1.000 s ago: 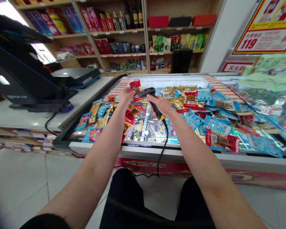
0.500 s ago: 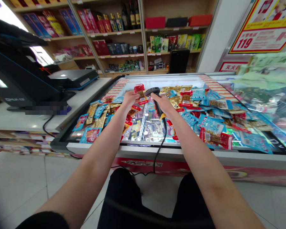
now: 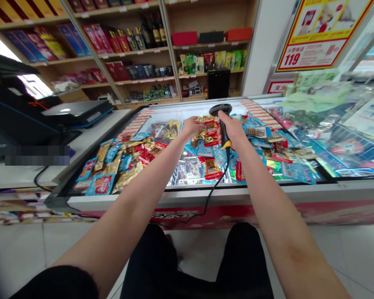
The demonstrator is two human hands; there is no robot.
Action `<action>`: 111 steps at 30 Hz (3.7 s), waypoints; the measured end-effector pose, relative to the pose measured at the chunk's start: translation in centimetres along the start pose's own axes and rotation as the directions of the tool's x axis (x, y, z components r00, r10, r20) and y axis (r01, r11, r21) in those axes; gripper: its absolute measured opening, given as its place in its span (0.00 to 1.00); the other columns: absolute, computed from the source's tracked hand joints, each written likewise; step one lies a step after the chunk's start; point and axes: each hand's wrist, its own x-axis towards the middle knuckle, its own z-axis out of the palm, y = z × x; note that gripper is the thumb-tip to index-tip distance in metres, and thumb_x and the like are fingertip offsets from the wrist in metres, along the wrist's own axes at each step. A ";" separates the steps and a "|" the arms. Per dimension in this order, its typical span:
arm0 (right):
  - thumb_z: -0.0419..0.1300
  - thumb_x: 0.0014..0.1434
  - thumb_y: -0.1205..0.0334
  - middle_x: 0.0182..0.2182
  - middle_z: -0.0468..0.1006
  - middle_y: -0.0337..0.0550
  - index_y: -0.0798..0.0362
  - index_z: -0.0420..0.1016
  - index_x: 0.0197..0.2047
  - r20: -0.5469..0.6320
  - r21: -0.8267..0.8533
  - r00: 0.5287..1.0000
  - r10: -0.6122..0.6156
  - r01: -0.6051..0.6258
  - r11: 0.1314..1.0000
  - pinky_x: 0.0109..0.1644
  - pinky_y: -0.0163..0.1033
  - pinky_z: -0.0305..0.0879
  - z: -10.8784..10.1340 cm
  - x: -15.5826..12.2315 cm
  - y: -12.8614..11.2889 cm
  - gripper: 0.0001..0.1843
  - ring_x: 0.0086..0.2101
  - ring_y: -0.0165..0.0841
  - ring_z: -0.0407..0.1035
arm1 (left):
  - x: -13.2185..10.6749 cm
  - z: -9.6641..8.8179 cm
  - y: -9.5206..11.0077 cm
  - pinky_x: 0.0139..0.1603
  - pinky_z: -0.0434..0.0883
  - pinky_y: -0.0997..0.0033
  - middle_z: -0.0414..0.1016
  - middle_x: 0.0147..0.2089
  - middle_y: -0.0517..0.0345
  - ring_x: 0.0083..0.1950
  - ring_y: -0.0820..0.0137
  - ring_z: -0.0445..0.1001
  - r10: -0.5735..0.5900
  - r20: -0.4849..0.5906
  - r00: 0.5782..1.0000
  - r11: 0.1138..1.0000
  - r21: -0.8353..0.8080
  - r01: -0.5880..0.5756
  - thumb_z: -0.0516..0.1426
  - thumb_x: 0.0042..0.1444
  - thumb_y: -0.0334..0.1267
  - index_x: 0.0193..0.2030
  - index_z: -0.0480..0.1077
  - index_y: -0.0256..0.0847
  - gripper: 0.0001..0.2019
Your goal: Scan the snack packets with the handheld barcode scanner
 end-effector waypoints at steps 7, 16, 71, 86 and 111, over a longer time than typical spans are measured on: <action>0.61 0.61 0.43 0.15 0.70 0.36 0.51 0.67 0.32 0.036 -0.021 0.999 0.027 -0.027 0.999 0.13 0.35 0.60 0.3 -0.4 0.9 0.20 0.13 0.30 0.62 | -1.6 -2.3 -1.0 0.52 0.70 0.63 0.80 0.44 0.46 0.50 0.56 0.77 0.111 0.070 0.991 0.874 0.467 -0.131 0.58 0.49 0.28 0.38 0.76 0.37 0.10; 0.61 0.61 0.43 0.15 0.69 0.37 0.52 0.67 0.33 0.135 -0.072 0.989 0.058 -0.048 0.996 0.13 0.35 0.60 5.2 -0.3 1.4 0.20 0.12 0.30 0.62 | -3.5 -11.1 -2.3 0.53 0.70 0.59 0.79 0.34 0.43 0.49 0.50 0.78 -0.080 0.099 0.992 0.767 0.642 -0.003 0.64 0.32 0.22 0.26 0.72 0.39 0.12; 0.53 0.67 0.49 0.17 0.69 0.37 0.53 0.67 0.29 0.332 0.069 0.941 0.060 -0.088 0.994 0.12 0.32 0.60 13.5 0.4 3.0 0.19 0.13 0.27 0.62 | -0.5 -16.0 -8.1 0.40 0.71 0.71 0.81 0.36 0.54 0.40 0.65 0.79 0.033 -0.333 0.942 0.982 0.185 0.031 0.62 0.44 0.32 0.34 0.75 0.36 0.09; 0.54 0.67 0.47 0.17 0.69 0.36 0.52 0.67 0.32 0.370 0.068 0.925 0.082 -0.115 0.991 0.13 0.32 0.59 13.4 0.4 3.0 0.18 0.13 0.27 0.62 | -0.3 -15.9 -8.5 0.45 0.73 0.69 0.81 0.38 0.53 0.42 0.65 0.79 0.041 -0.348 0.937 0.979 0.202 0.032 0.63 0.45 0.34 0.35 0.74 0.38 0.08; 0.56 0.66 0.45 0.17 0.69 0.36 0.52 0.68 0.34 0.351 0.093 0.928 0.122 -0.164 0.982 0.14 0.32 0.59 11.4 -1.9 1.4 0.18 0.13 0.26 0.62 | -1.9 -14.3 -6.5 0.47 0.72 0.70 0.82 0.41 0.53 0.44 0.65 0.80 0.068 -0.282 0.957 0.978 0.206 -0.009 0.62 0.46 0.34 0.37 0.74 0.38 0.10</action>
